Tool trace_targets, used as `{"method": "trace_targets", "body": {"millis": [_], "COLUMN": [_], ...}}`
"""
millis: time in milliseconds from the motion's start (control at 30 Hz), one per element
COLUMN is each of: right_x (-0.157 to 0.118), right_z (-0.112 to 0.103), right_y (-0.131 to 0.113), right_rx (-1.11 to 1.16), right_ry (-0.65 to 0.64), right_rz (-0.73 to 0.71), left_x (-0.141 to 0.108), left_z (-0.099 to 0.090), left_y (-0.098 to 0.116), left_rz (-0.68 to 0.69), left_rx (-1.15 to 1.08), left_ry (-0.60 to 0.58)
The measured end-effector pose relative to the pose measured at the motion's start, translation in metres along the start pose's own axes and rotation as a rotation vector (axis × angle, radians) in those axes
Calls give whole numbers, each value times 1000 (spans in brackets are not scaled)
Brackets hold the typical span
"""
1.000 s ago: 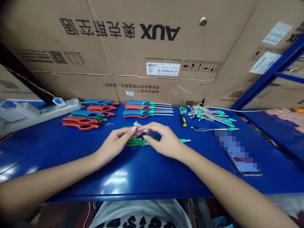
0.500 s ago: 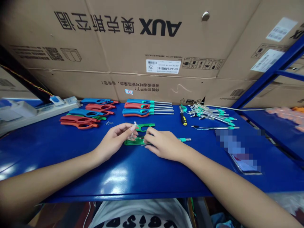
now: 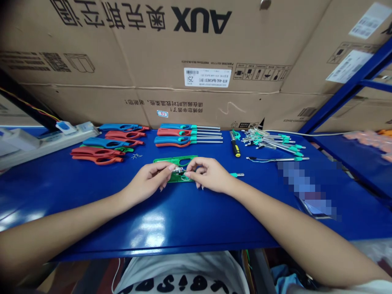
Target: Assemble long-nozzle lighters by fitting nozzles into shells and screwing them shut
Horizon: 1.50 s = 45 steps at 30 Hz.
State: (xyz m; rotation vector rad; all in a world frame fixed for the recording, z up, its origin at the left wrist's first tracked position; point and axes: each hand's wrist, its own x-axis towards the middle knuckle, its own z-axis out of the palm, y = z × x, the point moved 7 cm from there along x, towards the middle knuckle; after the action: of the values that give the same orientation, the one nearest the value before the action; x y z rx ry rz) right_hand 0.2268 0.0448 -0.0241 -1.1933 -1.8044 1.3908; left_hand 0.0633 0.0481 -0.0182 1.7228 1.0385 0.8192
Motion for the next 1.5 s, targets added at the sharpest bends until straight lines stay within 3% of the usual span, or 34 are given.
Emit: {"method": "trace_targets", "body": {"millis": [267, 1500], "right_x": [2, 2], "right_z": [-1, -4], "right_y": [-7, -4], "right_rx": [-23, -38], "right_ry": [-39, -21], "right_rz": [-172, -120], "left_x": [-2, -1], "left_z": [2, 4], "left_y": [6, 10], "left_rz": [28, 73], "left_rx": [56, 105], "left_ry": [-16, -57]}}
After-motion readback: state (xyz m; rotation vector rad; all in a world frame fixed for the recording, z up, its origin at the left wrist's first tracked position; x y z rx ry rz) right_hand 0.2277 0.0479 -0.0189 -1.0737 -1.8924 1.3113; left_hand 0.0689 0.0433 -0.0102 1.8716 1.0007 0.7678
